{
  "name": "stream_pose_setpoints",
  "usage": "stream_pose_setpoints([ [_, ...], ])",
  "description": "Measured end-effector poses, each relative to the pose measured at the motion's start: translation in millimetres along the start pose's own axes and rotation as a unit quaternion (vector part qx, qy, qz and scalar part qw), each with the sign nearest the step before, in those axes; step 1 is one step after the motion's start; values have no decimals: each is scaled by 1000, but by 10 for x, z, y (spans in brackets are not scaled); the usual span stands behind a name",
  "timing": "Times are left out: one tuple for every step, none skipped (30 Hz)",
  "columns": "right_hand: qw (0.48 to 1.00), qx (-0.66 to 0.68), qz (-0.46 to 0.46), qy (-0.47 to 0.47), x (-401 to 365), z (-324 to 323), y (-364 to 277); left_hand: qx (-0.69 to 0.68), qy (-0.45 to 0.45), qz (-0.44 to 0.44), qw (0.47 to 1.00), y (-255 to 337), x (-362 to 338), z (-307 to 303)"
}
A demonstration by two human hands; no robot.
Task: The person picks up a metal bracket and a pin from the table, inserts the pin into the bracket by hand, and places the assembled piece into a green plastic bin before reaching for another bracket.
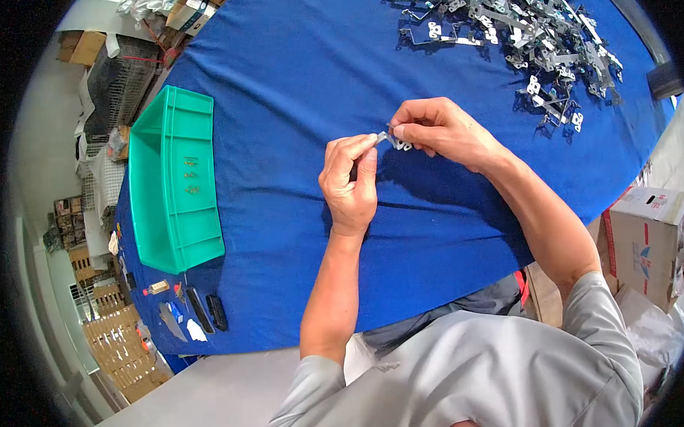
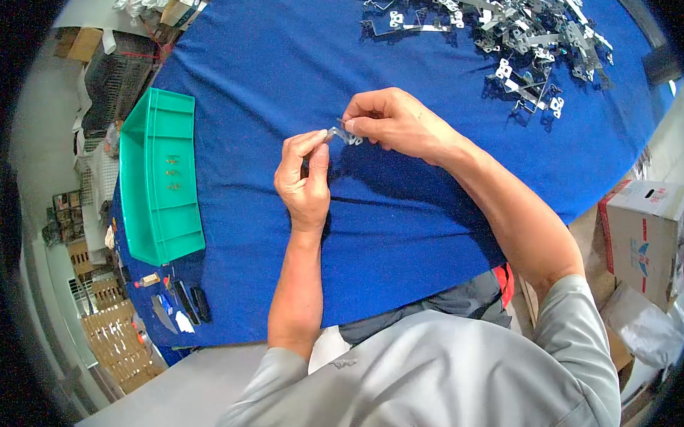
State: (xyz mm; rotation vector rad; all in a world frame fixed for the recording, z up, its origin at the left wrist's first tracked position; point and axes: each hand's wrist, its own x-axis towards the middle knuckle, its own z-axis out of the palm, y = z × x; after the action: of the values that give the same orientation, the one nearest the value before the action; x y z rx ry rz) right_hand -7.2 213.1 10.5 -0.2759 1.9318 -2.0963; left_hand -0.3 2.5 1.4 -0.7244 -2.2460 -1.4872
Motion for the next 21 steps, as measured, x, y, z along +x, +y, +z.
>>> stream_pose_setpoints([
  [1000,-2,-14,4,-1,5,-4,-2,-9,-16,1000,-8,-12,1],
  [999,-2,-37,34,9,30,8,-3,-19,-32,999,-22,-34,5],
  [996,-1,-60,65,23,70,35,-5,-29,-47,998,-25,-49,13],
  [992,-1,-83,97,24,90,42,-32,-8,-106,994,-10,-54,34],
  [992,0,-69,110,3,74,21,-58,14,-165,984,15,-67,59],
  [991,2,-57,120,-12,57,-37,-82,37,-224,970,29,-73,75],
  [991,6,-45,128,-7,57,-65,-98,49,-244,964,21,-55,77],
  [992,-30,-40,119,-11,54,-41,-112,61,-263,956,3,-30,70],
  [993,-37,-45,103,17,88,22,-127,72,-283,948,-14,-13,59],
  [994,-47,-50,90,33,120,117,-124,68,-279,950,-26,-19,64],
  [994,-59,-52,79,27,121,173,-118,67,-276,952,-27,-22,66],
  [993,-70,-55,81,12,104,166,-114,67,-272,953,-25,-25,70],
  [992,-81,-57,82,5,95,144,-110,66,-270,954,-24,-27,73],
  [991,-91,-61,82,9,96,120,-110,65,-272,954,-22,-23,71],
  [989,-101,-65,81,15,105,107,-110,65,-275,953,-15,-23,78],
  [990,-98,-67,80,13,119,104,-109,65,-278,952,-8,-19,79],
  [990,-96,-69,79,4,136,101,-109,64,-280,952,-4,-16,79],
  [990,-94,-71,79,-4,143,97,-110,64,-279,952,-5,-20,79],
  [989,-103,-70,79,-5,139,90,-112,64,-276,952,-9,-23,79],
  [988,-112,-69,80,-6,135,82,-114,64,-274,953,-13,-28,80],
  [987,-122,-68,80,-7,133,77,-114,62,-273,953,-19,-30,77],
])
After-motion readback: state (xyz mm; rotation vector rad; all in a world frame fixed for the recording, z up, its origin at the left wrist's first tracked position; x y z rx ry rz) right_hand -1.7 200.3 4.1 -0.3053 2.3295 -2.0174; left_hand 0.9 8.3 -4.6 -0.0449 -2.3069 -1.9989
